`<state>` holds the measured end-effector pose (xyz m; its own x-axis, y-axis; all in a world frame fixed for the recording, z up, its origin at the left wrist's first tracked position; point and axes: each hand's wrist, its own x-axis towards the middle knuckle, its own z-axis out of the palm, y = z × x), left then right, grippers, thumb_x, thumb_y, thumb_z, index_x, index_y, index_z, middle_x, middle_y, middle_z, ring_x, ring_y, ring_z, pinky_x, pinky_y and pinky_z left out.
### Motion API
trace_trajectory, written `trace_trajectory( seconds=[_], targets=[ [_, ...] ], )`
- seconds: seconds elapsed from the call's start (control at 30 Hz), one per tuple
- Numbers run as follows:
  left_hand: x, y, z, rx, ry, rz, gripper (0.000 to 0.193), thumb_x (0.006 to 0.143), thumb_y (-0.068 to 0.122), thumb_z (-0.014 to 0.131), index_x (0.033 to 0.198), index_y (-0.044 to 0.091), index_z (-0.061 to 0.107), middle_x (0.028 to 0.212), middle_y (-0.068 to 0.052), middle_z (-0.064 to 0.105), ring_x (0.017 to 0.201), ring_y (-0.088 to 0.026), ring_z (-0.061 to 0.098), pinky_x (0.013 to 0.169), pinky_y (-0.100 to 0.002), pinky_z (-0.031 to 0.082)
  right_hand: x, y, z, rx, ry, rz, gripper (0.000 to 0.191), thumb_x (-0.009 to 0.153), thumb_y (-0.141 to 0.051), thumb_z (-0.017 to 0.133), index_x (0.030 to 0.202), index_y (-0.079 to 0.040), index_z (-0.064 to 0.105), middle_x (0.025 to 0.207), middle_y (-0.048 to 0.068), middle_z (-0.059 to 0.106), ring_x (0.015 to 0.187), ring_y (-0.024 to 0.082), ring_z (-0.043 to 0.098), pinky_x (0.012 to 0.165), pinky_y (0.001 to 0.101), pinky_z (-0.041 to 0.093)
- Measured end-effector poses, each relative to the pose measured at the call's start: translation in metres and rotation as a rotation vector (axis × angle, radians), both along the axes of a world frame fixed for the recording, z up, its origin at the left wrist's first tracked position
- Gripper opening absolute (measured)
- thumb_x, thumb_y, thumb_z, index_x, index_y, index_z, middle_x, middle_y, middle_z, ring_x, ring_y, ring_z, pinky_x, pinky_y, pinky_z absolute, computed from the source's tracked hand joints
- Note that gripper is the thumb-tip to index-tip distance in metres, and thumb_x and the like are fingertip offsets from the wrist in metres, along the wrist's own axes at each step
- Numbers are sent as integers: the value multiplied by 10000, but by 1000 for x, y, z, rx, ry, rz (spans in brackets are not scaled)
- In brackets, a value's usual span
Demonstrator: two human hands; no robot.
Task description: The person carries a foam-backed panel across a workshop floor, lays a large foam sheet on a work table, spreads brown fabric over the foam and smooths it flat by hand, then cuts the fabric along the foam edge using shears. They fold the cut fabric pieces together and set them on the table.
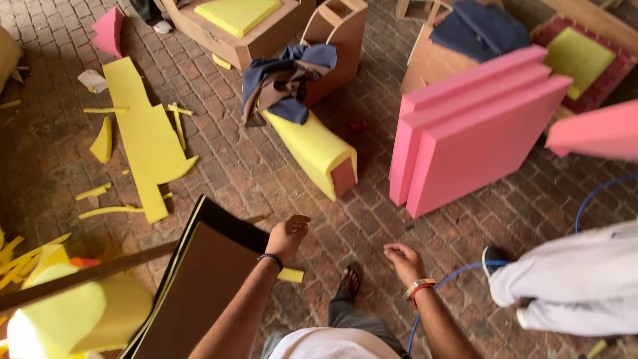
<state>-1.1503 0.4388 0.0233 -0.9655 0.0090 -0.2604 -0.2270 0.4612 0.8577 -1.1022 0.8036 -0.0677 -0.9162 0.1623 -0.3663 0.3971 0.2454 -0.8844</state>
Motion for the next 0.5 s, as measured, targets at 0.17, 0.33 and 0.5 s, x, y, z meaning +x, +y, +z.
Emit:
trace_trajectory(
  seconds=[0.17,0.33,0.5],
  targets=[
    [-153,31,22,86,19,37,327,926,221,638,1224,112,714,1135,-72,786,1047,-209,752,897,-346,585,-197,15,60,38,53,71,222,896,-245,716,1046,-92,775,1017,-13,773,906,91,697,721,280,566],
    [-299,56,6,129,-8,85,313,925,202,665,1214,106,737,1114,-86,788,1051,-193,745,902,-332,578,-362,22,79,12,21,115,234,913,-229,721,1096,-89,761,968,37,745,846,135,654,706,292,538],
    [-482,82,-24,286,38,39,296,908,159,692,1186,74,749,1083,-78,798,1023,-178,739,899,-308,563,-509,43,65,-22,50,40,227,915,-237,706,1095,-106,749,971,4,751,886,85,680,741,256,542]
  ],
)
